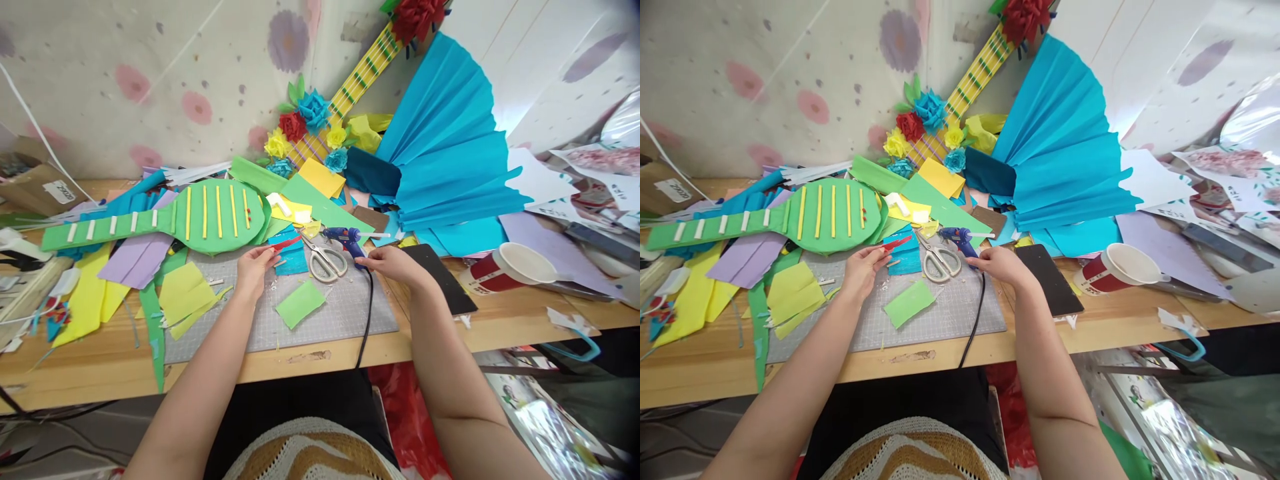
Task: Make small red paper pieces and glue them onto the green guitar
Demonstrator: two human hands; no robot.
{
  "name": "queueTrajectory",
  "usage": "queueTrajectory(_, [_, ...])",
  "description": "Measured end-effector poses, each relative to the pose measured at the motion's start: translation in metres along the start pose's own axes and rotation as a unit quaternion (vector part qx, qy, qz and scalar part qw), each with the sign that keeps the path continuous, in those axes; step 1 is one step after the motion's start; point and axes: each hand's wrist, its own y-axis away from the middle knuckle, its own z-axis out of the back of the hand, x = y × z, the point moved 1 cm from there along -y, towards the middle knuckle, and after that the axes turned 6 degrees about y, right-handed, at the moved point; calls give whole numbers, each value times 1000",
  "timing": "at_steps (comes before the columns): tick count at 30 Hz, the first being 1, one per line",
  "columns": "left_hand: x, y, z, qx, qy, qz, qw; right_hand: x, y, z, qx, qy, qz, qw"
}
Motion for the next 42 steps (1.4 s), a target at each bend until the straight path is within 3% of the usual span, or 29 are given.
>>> queueTrajectory(4, [-1,2,-1,10,5,2,1000,5,-4,-4,-60,18,13,998])
queueTrajectory(10, [-3,1,0,-12,27,7,1000,5,-7,-8,-9,-40,-52,998])
queueTrajectory(14, [-3,1,-2,-6,37,29,999,11,-5,-9,12,-105,55,993])
queueTrajectory(18, [-3,1,-2,-5,27,34,999,39,-7,-23,-23,-4,113,993])
queueTrajectory(22, [-3,1,-1,-10,37,37,999,72,-10,-42,-54,172,50,982])
queueTrajectory(27, [-4,2,-2,-2,74,76,994,87,-16,-51,-44,227,-3,973])
queueTrajectory(31, [-8,1,-3,-10,132,113,985,79,-14,-43,-59,183,6,981])
queueTrajectory(35, [-13,-2,-2,-29,197,122,972,68,-11,-37,-86,45,73,993])
queueTrajectory(39, [-15,-5,0,-34,230,122,965,65,-15,-46,-88,-63,152,982])
queueTrajectory(42, [-14,-6,1,-27,238,129,962,68,-18,-54,-101,-68,191,974])
